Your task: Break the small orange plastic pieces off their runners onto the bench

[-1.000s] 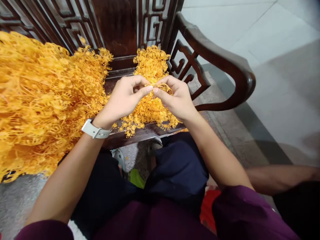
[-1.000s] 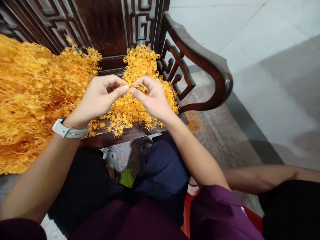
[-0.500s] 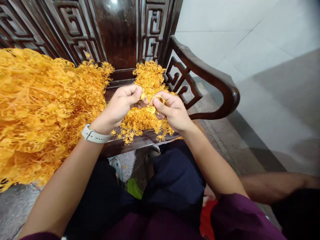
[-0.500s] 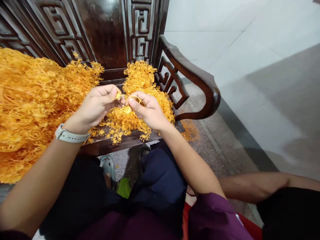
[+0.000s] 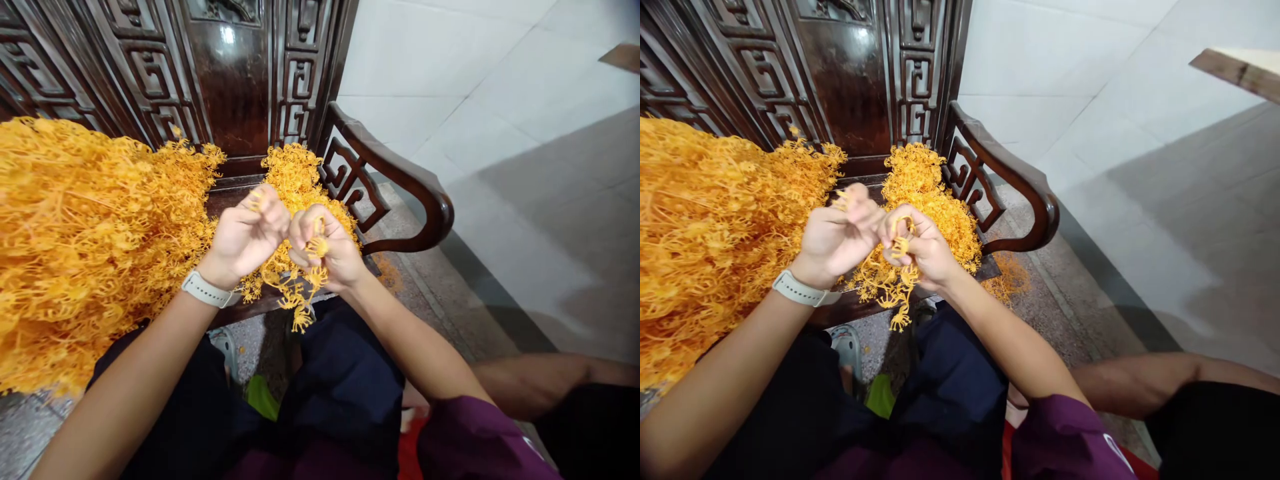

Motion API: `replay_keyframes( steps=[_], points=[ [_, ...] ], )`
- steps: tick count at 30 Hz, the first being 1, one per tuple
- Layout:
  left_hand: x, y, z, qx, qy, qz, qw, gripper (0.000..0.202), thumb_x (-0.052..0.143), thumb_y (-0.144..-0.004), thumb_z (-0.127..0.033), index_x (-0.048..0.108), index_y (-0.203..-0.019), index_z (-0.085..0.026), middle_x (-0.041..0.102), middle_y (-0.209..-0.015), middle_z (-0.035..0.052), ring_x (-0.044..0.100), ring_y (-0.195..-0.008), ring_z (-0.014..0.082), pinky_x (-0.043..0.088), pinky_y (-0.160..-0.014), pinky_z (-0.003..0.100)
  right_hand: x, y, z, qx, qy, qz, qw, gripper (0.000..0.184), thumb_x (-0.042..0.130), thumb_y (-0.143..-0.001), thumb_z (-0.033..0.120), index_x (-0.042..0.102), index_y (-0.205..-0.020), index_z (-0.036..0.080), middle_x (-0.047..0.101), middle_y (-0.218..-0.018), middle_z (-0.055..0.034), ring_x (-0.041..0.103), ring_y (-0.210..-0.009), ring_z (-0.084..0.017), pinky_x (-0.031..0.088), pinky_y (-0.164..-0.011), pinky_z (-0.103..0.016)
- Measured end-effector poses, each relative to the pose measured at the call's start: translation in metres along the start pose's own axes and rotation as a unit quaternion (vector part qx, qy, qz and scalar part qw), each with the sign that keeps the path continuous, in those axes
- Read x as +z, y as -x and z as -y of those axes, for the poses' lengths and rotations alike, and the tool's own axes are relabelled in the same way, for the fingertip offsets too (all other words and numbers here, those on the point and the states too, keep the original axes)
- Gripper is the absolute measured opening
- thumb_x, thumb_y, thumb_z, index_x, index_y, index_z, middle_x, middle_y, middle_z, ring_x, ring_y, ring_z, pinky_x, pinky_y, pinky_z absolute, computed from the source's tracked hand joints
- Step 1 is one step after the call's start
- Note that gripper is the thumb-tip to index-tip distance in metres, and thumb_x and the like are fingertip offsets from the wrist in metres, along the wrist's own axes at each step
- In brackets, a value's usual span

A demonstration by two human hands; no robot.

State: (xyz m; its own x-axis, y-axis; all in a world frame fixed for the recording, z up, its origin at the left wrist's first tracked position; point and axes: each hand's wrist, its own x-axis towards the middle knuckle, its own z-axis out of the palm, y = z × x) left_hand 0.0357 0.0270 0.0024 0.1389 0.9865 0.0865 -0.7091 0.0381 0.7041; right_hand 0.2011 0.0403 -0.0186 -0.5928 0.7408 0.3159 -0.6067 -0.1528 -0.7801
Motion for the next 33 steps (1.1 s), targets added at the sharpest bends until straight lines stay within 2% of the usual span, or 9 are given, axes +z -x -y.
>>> replay_keyframes(
  steps=[3,5,9,13,18,22,25,28,33],
  points=[
    [-0.005,-0.001,-0.015,0.051,0.02,-0.056,0.997,0.025,0.061,-0.086,-0.002,0.049,-0.074,-0.02,0.032,-0.06,-0.0059,0.039,-0.053,0.0083,0.047,-0.06,0.02,-0.007,-0.001,0.01,-0.022,0.03,-0.05,0.998,0.033,0.09,-0.083,0.033,0.059,-0.082,0.022,0.057,-0.076,0.0057,0.031,-0.046,-0.001,0.025,-0.044,-0.022],
    [-0.011,-0.002,-0.023,0.043,-0.056,-0.08,0.994,0.018,0.066,-0.095,-0.011,0.059,-0.081,-0.02,0.042,-0.061,-0.0053,0.044,-0.054,0.0087,0.048,-0.06,0.021,-0.014,-0.003,0.016,-0.021,0.09,-0.113,0.989,0.032,0.087,-0.086,0.039,0.059,-0.086,0.023,0.055,-0.077,0.005,0.031,-0.048,-0.002,0.026,-0.046,-0.024],
    [-0.02,-0.003,-0.022,0.028,-0.218,-0.111,0.969,0.007,0.081,-0.091,-0.017,0.074,-0.093,-0.016,0.065,-0.072,0.0016,0.059,-0.064,0.0096,0.047,-0.059,0.019,-0.024,-0.005,0.017,0.014,0.171,-0.209,0.963,0.038,0.085,-0.086,0.051,0.059,-0.09,0.024,0.048,-0.071,0.0062,0.032,-0.05,-0.005,0.027,-0.049,-0.027],
    [-0.029,-0.007,-0.007,0.008,-0.307,-0.103,0.946,0.015,0.081,-0.091,-0.025,0.077,-0.103,-0.016,0.071,-0.077,0.0035,0.061,-0.067,0.0115,0.049,-0.064,0.024,-0.022,-0.004,0.012,0.026,0.184,-0.219,0.958,0.042,0.09,-0.082,0.048,0.056,-0.085,0.024,0.046,-0.064,0.0085,0.034,-0.048,-0.005,0.024,-0.048,-0.027],
    [-0.042,-0.011,0.005,0.04,-0.543,-0.064,0.836,0.056,0.072,-0.099,-0.039,0.062,-0.148,-0.015,0.078,-0.096,0.009,0.068,-0.084,0.0208,0.051,-0.079,0.036,-0.02,-0.002,0.009,0.008,0.209,-0.201,0.957,0.042,0.088,-0.085,0.051,0.057,-0.087,0.023,0.049,-0.061,0.0094,0.034,-0.046,-0.005,0.025,-0.047,-0.026],
    [-0.031,-0.003,0.007,0.112,-0.627,-0.023,0.771,0.035,0.054,-0.109,-0.041,0.075,-0.119,-0.015,0.077,-0.104,0.0101,0.067,-0.091,0.0223,0.049,-0.084,0.037,-0.026,-0.001,0.005,-0.009,0.27,-0.196,0.943,0.042,0.084,-0.088,0.057,0.06,-0.09,0.023,0.057,-0.068,0.0067,0.038,-0.049,-0.007,0.029,-0.047,-0.027],
    [-0.015,0.005,0.008,0.127,-0.597,0.018,0.792,0.042,0.05,-0.111,-0.049,0.076,-0.105,-0.017,0.074,-0.094,0.0067,0.063,-0.084,0.0201,0.047,-0.076,0.033,-0.028,-0.001,0.004,-0.039,0.331,-0.198,0.922,0.041,0.083,-0.089,0.057,0.062,-0.089,0.022,0.062,-0.078,0.002,0.046,-0.062,-0.01,0.034,-0.053,-0.026],
    [-0.006,0.008,0.01,0.111,-0.559,0.042,0.82,0.031,0.068,-0.103,-0.05,0.075,-0.104,-0.019,0.071,-0.089,0.0029,0.059,-0.077,0.0173,0.045,-0.07,0.03,-0.026,-0.001,0.005,-0.051,0.352,-0.202,0.912,0.04,0.086,-0.086,0.054,0.064,-0.088,0.021,0.063,-0.081,0.001,0.046,-0.066,-0.01,0.035,-0.055,-0.025],
    [-0.009,0.004,0.008,0.074,-0.426,0.081,0.898,0.039,0.082,-0.092,-0.053,0.069,-0.081,-0.018,0.069,-0.078,0.0033,0.062,-0.074,0.0173,0.049,-0.071,0.03,-0.016,0.0,0.01,0.036,0.166,-0.146,0.975,0.042,0.09,-0.084,0.047,0.057,-0.097,0.024,0.054,-0.065,0.009,0.032,-0.047,-0.005,0.025,-0.047,-0.023]
  ],
)
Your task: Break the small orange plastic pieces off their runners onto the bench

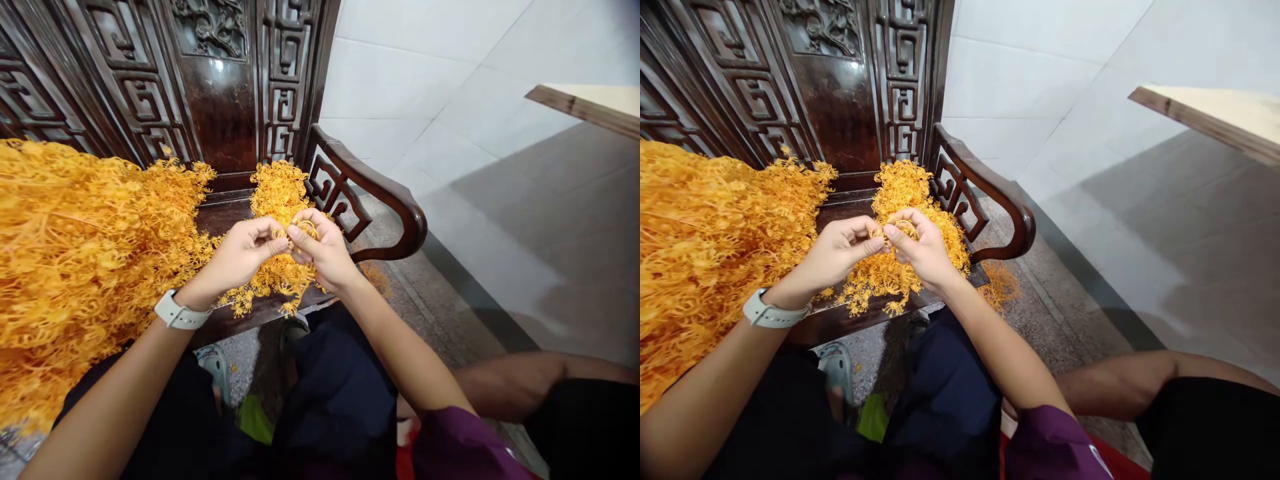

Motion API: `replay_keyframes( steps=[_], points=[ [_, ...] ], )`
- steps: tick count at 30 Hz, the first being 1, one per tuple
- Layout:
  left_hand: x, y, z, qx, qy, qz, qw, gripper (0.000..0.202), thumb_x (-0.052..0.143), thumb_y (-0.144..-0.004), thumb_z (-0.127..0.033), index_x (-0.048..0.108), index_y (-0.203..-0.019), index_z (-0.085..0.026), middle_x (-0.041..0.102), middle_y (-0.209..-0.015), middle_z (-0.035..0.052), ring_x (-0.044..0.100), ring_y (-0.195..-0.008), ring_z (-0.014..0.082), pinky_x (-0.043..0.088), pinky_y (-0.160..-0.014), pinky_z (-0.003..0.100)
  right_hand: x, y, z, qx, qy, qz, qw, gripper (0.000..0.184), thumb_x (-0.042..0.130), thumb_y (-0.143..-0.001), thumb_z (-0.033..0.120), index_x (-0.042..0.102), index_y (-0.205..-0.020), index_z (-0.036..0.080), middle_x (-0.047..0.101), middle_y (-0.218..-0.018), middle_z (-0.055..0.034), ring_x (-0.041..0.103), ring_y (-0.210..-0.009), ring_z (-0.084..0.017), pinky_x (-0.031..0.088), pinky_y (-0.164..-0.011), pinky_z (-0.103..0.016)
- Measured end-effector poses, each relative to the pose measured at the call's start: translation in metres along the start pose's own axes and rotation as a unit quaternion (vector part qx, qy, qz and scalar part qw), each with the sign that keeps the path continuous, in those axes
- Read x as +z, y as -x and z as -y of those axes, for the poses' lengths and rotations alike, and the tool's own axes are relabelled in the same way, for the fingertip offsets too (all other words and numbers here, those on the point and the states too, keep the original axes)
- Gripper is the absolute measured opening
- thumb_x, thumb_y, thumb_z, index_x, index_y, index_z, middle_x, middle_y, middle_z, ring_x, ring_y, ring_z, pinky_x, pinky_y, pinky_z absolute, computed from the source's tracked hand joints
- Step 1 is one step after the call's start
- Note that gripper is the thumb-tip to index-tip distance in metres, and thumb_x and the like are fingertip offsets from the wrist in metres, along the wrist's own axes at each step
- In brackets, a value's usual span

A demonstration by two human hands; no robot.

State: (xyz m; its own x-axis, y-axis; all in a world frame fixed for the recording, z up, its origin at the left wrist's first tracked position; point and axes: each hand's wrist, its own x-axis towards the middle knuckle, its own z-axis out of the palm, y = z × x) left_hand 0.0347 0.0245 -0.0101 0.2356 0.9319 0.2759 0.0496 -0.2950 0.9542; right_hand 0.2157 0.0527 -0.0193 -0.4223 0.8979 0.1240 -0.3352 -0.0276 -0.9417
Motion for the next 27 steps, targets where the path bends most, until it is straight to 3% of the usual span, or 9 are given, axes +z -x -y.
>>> replay_keyframes(
  steps=[4,9,12,15,17,20,23,25,27],
  points=[
    [-0.004,0.001,-0.004,-0.04,0.114,0.067,0.99,0.039,0.089,-0.085,-0.053,0.074,-0.081,-0.017,0.073,-0.077,0.0056,0.066,-0.074,0.0179,0.051,-0.073,0.03,0.002,0.005,0.009,0.052,-0.065,0.091,0.992,0.044,0.089,-0.087,0.04,0.051,-0.102,0.025,0.056,-0.063,0.0109,0.024,-0.043,-0.002,0.019,-0.044,-0.02],
    [-0.004,0.005,-0.007,-0.092,0.225,0.111,0.964,0.037,0.096,-0.079,-0.047,0.075,-0.079,-0.017,0.068,-0.07,0.0034,0.06,-0.063,0.0143,0.047,-0.065,0.028,0.004,0.009,0.011,0.057,-0.097,0.145,0.983,0.046,0.089,-0.088,0.036,0.047,-0.102,0.026,0.056,-0.067,0.0117,0.02,-0.043,0.0,0.018,-0.042,-0.018],
    [-0.003,0.006,-0.009,-0.09,0.317,0.087,0.94,0.035,0.099,-0.075,-0.039,0.071,-0.074,-0.018,0.062,-0.064,0.0005,0.053,-0.06,0.0123,0.045,-0.064,0.026,0.004,0.011,0.014,0.04,-0.138,0.167,0.975,0.041,0.086,-0.091,0.032,0.046,-0.1,0.025,0.054,-0.068,0.0113,0.021,-0.045,0.0,0.018,-0.042,-0.017],
    [-0.006,0.004,-0.01,-0.068,0.369,0.017,0.927,0.039,0.102,-0.069,-0.035,0.066,-0.071,-0.02,0.056,-0.059,-0.003,0.051,-0.061,0.0122,0.047,-0.068,0.026,0.002,0.01,0.018,0.027,-0.158,0.154,0.975,0.04,0.084,-0.091,0.031,0.046,-0.1,0.026,0.051,-0.068,0.0113,0.02,-0.045,-0.002,0.017,-0.042,-0.018],
    [-0.012,0.0,-0.007,-0.085,0.286,-0.031,0.954,0.035,0.098,-0.075,-0.041,0.071,-0.08,-0.021,0.064,-0.067,-0.0011,0.056,-0.066,0.0135,0.048,-0.071,0.026,-0.001,0.007,0.018,0.027,-0.14,0.11,0.984,0.041,0.085,-0.09,0.034,0.046,-0.103,0.027,0.052,-0.068,0.0112,0.021,-0.045,-0.002,0.019,-0.044,-0.019],
    [-0.021,-0.005,0.008,-0.091,0.022,-0.088,0.992,0.03,0.085,-0.089,-0.048,0.079,-0.098,-0.02,0.076,-0.085,0.006,0.065,-0.078,0.0192,0.049,-0.076,0.03,-0.004,0.0,0.012,0.036,-0.099,0.015,0.994,0.041,0.083,-0.09,0.039,0.048,-0.107,0.026,0.061,-0.075,0.008,0.031,-0.047,-0.003,0.028,-0.049,-0.021],
    [-0.023,-0.007,0.024,-0.041,-0.211,-0.111,0.97,0.027,0.072,-0.098,-0.042,0.081,-0.109,-0.019,0.08,-0.096,0.0088,0.066,-0.082,0.0237,0.045,-0.077,0.033,-0.005,-0.004,0.007,0.058,-0.07,-0.045,0.995,0.042,0.083,-0.087,0.04,0.049,-0.108,0.026,0.068,-0.084,0.004,0.045,-0.053,-0.006,0.034,-0.053,-0.022],
    [-0.018,-0.004,0.027,-0.018,-0.266,-0.099,0.959,0.025,0.065,-0.102,-0.039,0.081,-0.103,-0.02,0.079,-0.089,0.0068,0.063,-0.074,0.0222,0.042,-0.072,0.032,-0.005,-0.005,0.006,0.077,-0.062,-0.067,0.993,0.044,0.083,-0.084,0.037,0.05,-0.111,0.026,0.07,-0.089,0.0028,0.051,-0.057,-0.008,0.037,-0.054,-0.023],
    [-0.01,-0.001,0.022,-0.003,-0.257,-0.085,0.963,0.027,0.062,-0.105,-0.039,0.079,-0.095,-0.019,0.076,-0.08,0.0042,0.058,-0.067,0.0194,0.038,-0.066,0.031,-0.004,-0.004,0.006,0.084,-0.062,-0.073,0.992,0.044,0.082,-0.082,0.035,0.051,-0.112,0.026,0.071,-0.093,0.0016,0.056,-0.062,-0.01,0.041,-0.057,-0.024]
  ],
)
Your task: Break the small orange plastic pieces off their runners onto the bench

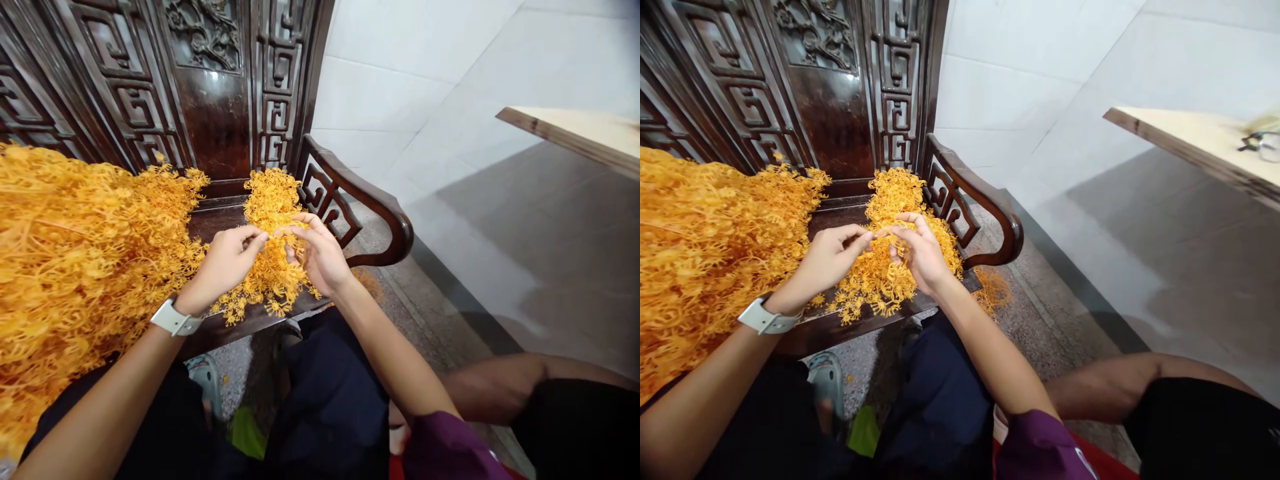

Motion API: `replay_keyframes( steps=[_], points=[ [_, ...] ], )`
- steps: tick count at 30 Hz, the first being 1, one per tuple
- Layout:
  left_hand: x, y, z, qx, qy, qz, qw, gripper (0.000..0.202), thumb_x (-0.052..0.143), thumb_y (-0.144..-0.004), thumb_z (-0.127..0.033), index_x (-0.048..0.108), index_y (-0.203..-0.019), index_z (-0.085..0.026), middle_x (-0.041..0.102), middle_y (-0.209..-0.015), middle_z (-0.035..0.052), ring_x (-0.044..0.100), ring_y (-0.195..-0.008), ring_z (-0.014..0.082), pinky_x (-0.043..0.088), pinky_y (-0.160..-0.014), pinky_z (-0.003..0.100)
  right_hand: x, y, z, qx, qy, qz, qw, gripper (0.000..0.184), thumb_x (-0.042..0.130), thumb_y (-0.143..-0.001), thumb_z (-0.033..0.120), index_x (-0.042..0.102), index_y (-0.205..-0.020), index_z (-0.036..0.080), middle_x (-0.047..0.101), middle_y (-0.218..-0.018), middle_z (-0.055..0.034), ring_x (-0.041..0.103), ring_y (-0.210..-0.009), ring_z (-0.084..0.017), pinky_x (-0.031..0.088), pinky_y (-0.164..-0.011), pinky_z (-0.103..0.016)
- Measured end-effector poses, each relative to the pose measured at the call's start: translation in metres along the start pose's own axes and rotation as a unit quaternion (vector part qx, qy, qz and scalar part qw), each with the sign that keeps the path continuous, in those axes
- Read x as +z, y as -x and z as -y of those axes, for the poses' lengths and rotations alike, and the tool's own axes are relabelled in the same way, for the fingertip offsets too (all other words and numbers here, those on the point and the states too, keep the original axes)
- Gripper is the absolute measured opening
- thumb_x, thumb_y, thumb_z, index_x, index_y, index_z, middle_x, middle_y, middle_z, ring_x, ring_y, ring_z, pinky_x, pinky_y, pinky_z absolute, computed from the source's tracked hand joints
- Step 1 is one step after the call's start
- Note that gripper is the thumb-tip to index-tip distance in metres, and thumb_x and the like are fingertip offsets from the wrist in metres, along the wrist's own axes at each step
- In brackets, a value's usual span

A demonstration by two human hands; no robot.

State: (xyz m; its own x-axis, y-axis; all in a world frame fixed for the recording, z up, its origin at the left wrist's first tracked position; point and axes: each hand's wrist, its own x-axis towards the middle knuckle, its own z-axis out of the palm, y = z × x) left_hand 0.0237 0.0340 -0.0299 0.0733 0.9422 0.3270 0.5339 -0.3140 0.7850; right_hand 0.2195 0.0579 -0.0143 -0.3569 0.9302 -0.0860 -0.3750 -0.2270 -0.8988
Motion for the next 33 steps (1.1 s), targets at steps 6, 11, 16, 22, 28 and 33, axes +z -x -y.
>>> replay_keyframes(
  steps=[6,11,16,22,28,33],
  points=[
    [0.004,0.003,-0.016,-0.026,0.123,-0.028,0.992,0.035,0.055,-0.109,-0.045,0.072,-0.093,-0.019,0.072,-0.083,0.0042,0.062,-0.072,0.0177,0.044,-0.069,0.03,0.001,0.003,-0.001,-0.029,-0.001,0.021,0.999,0.047,0.087,-0.08,0.036,0.054,-0.112,0.025,0.072,-0.1,-0.0005,0.065,-0.071,-0.013,0.048,-0.06,-0.026],
    [0.007,0.002,-0.016,-0.067,0.211,-0.026,0.975,0.034,0.079,-0.095,-0.049,0.069,-0.108,-0.018,0.072,-0.092,0.0051,0.066,-0.081,0.0176,0.049,-0.072,0.029,0.001,0.003,-0.005,-0.045,0.018,0.032,0.998,0.04,0.093,-0.078,0.036,0.065,-0.102,0.022,0.069,-0.103,-0.0007,0.067,-0.083,-0.013,0.056,-0.069,-0.027],
    [0.014,0.005,-0.02,-0.082,0.253,-0.029,0.963,0.041,0.091,-0.084,-0.044,0.068,-0.105,-0.018,0.074,-0.095,0.0055,0.069,-0.084,0.0175,0.052,-0.075,0.029,0.001,0.002,-0.007,-0.071,0.0,0.033,0.997,0.041,0.097,-0.074,0.029,0.06,-0.091,0.022,0.07,-0.097,0.0008,0.064,-0.086,-0.011,0.056,-0.085,-0.028],
    [0.009,0.003,-0.02,-0.039,0.223,-0.032,0.973,0.036,0.09,-0.086,-0.049,0.077,-0.096,-0.017,0.08,-0.096,0.0076,0.071,-0.085,0.0191,0.054,-0.078,0.03,0.001,0.001,-0.006,-0.067,-0.001,0.026,0.997,0.045,0.098,-0.071,0.032,0.056,-0.084,0.022,0.069,-0.085,0.0029,0.063,-0.082,-0.011,0.053,-0.085,-0.029],
    [0.003,0.001,-0.022,-0.019,0.204,-0.038,0.978,0.029,0.086,-0.09,-0.044,0.076,-0.087,-0.017,0.075,-0.085,0.0047,0.063,-0.076,0.017,0.049,-0.07,0.028,0.002,0.002,-0.003,-0.056,-0.012,0.002,0.998,0.042,0.096,-0.073,0.028,0.056,-0.086,0.023,0.074,-0.091,0.0007,0.067,-0.086,-0.013,0.051,-0.082,-0.028],
    [0.0,0.001,-0.019,-0.021,0.204,-0.04,0.978,0.03,0.08,-0.095,-0.044,0.069,-0.083,-0.018,0.066,-0.077,0.0024,0.056,-0.07,0.0156,0.044,-0.066,0.028,-0.001,0.001,-0.001,-0.073,0.006,-0.01,0.997,0.036,0.09,-0.076,0.027,0.056,-0.086,0.024,0.071,-0.085,0.0017,0.069,-0.088,-0.014,0.052,-0.082,-0.029]
  ],
)
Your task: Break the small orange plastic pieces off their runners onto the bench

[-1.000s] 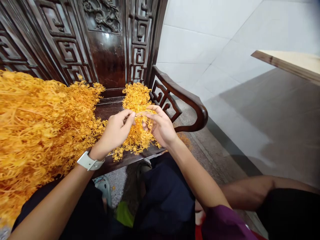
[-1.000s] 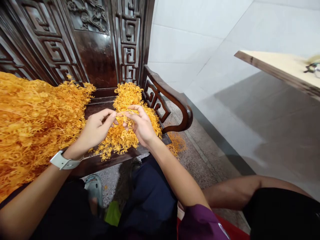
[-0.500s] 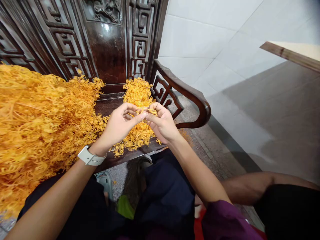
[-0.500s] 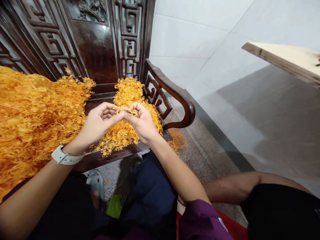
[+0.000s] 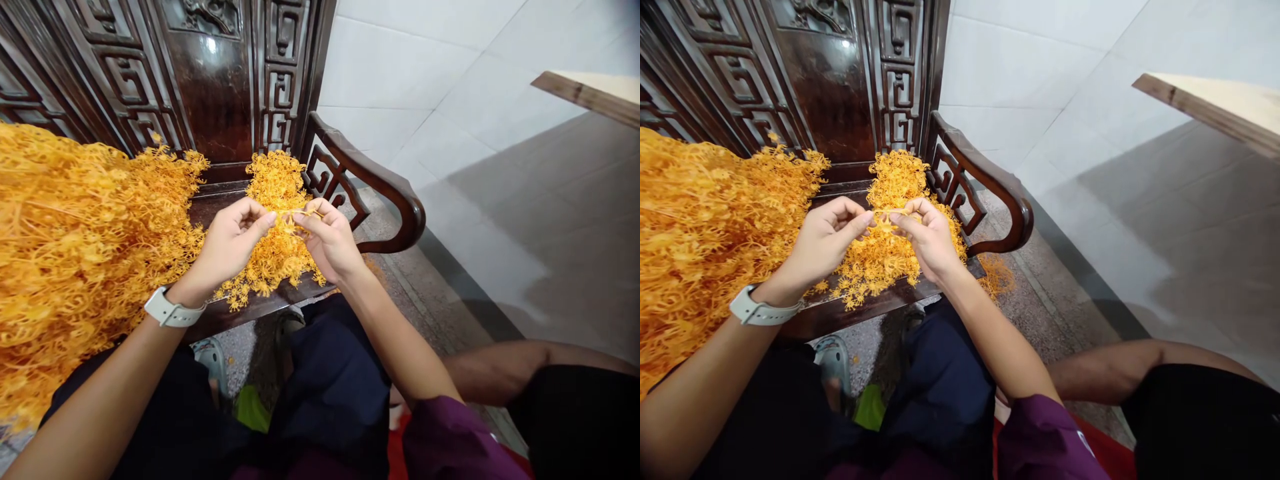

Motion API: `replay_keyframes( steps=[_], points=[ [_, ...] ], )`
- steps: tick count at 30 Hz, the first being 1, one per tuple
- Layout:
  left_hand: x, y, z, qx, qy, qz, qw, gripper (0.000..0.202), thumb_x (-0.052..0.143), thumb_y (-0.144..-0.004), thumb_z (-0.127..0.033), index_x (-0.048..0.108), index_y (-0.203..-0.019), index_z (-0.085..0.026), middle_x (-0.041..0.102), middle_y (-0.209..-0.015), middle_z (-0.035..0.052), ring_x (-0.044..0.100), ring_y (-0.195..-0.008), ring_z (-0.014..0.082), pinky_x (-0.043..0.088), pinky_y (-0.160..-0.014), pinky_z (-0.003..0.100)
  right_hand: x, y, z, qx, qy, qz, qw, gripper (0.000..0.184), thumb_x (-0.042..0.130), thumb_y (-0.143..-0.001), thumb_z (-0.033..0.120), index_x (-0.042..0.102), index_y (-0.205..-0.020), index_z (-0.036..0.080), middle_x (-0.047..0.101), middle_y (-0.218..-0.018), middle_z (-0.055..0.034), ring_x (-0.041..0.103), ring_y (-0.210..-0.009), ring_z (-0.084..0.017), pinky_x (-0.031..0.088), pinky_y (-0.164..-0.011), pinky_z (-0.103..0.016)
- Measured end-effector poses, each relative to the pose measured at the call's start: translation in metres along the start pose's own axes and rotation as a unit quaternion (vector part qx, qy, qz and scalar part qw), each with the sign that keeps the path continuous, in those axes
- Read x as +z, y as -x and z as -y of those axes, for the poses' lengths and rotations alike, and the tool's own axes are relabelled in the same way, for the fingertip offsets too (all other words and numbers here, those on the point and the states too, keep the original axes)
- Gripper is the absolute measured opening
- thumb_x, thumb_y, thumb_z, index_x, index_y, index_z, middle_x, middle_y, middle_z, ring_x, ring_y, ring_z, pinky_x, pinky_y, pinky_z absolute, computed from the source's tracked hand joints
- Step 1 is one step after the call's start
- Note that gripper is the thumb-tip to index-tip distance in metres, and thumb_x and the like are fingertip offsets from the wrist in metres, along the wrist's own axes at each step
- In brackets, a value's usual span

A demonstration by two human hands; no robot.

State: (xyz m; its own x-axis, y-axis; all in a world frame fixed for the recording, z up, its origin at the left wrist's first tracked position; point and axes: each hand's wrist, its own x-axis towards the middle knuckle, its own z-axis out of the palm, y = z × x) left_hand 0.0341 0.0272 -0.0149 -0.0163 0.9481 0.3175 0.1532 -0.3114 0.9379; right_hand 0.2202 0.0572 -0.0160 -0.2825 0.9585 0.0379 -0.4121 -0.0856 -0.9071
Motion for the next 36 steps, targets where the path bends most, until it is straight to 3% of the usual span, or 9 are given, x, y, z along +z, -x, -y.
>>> replay_keyframes(
  steps=[4,7,10,14,21,25,30,33,36],
  points=[
    [0.003,0.002,0.0,-0.011,0.019,0.041,0.999,0.034,0.079,-0.095,-0.049,0.07,-0.088,-0.017,0.068,-0.082,0.0038,0.059,-0.074,0.0156,0.046,-0.07,0.028,-0.001,0.0,-0.001,-0.023,0.004,0.002,1.0,0.041,0.095,-0.072,0.027,0.055,-0.081,0.023,0.072,-0.085,0.0018,0.066,-0.082,-0.012,0.05,-0.082,-0.029],
    [0.008,0.004,0.002,-0.026,0.015,0.075,0.997,0.037,0.086,-0.088,-0.051,0.069,-0.086,-0.017,0.067,-0.08,0.0019,0.055,-0.069,0.0139,0.043,-0.064,0.027,0.0,0.0,-0.002,-0.029,-0.001,0.01,1.0,0.044,0.098,-0.071,0.029,0.055,-0.08,0.023,0.072,-0.084,0.0024,0.064,-0.078,-0.012,0.05,-0.082,-0.029],
    [0.01,0.004,0.004,-0.007,0.018,0.069,0.997,0.036,0.087,-0.087,-0.048,0.068,-0.084,-0.017,0.063,-0.077,0.0002,0.053,-0.068,0.0132,0.042,-0.062,0.026,0.001,0.0,-0.002,-0.02,0.002,0.009,1.0,0.047,0.098,-0.07,0.032,0.053,-0.081,0.024,0.073,-0.085,0.0022,0.065,-0.079,-0.013,0.05,-0.081,-0.03],
    [0.006,0.001,0.002,0.002,0.045,0.057,0.997,0.029,0.088,-0.086,-0.04,0.071,-0.085,-0.017,0.067,-0.081,0.0012,0.057,-0.074,0.0142,0.046,-0.071,0.027,0.001,0.0,-0.001,-0.005,-0.007,-0.002,1.0,0.048,0.097,-0.069,0.032,0.052,-0.083,0.024,0.073,-0.083,0.0026,0.063,-0.076,-0.013,0.049,-0.076,-0.03],
    [-0.001,0.001,-0.007,-0.087,0.186,0.054,0.977,0.018,0.086,-0.084,-0.027,0.071,-0.082,-0.018,0.066,-0.078,0.0008,0.061,-0.073,0.0135,0.048,-0.072,0.027,0.004,0.001,0.004,0.017,0.012,-0.005,1.0,0.049,0.095,-0.067,0.031,0.049,-0.082,0.024,0.07,-0.074,0.0034,0.051,-0.061,-0.01,0.039,-0.061,-0.029],
    [-0.001,0.001,-0.009,-0.108,0.206,0.039,0.972,0.014,0.084,-0.085,-0.023,0.071,-0.084,-0.018,0.068,-0.078,0.0009,0.063,-0.072,0.0124,0.05,-0.072,0.025,0.003,0.001,0.005,0.025,0.004,0.037,0.999,0.044,0.089,-0.072,0.027,0.047,-0.084,0.024,0.072,-0.074,0.003,0.038,-0.051,-0.006,0.025,-0.054,-0.028],
    [0.001,0.002,-0.009,-0.086,0.184,0.02,0.979,0.019,0.088,-0.082,-0.02,0.072,-0.093,-0.017,0.071,-0.082,0.001,0.065,-0.075,0.0119,0.051,-0.074,0.024,0.0,0.003,0.004,0.047,-0.01,0.089,0.995,0.028,0.08,-0.08,0.025,0.055,-0.094,0.023,0.052,-0.058,0.0113,0.023,-0.044,-0.003,0.013,-0.051,-0.028],
    [0.003,0.002,-0.011,-0.068,0.16,0.003,0.985,0.023,0.091,-0.077,-0.019,0.073,-0.092,-0.017,0.071,-0.083,0.0009,0.063,-0.075,0.0115,0.051,-0.073,0.024,0.001,0.004,0.004,0.037,0.009,0.082,0.996,0.03,0.084,-0.081,0.03,0.063,-0.102,0.022,0.042,-0.054,0.0135,0.021,-0.044,-0.004,0.013,-0.05,-0.027],
    [0.004,0.002,-0.011,-0.049,0.115,-0.013,0.992,0.023,0.092,-0.076,-0.02,0.074,-0.09,-0.016,0.072,-0.083,0.0016,0.063,-0.075,0.0121,0.053,-0.072,0.025,0.003,0.005,0.004,0.015,0.023,0.059,0.998,0.03,0.088,-0.081,0.035,0.067,-0.097,0.021,0.038,-0.052,0.0138,0.021,-0.045,-0.004,0.013,-0.05,-0.028]
  ],
)
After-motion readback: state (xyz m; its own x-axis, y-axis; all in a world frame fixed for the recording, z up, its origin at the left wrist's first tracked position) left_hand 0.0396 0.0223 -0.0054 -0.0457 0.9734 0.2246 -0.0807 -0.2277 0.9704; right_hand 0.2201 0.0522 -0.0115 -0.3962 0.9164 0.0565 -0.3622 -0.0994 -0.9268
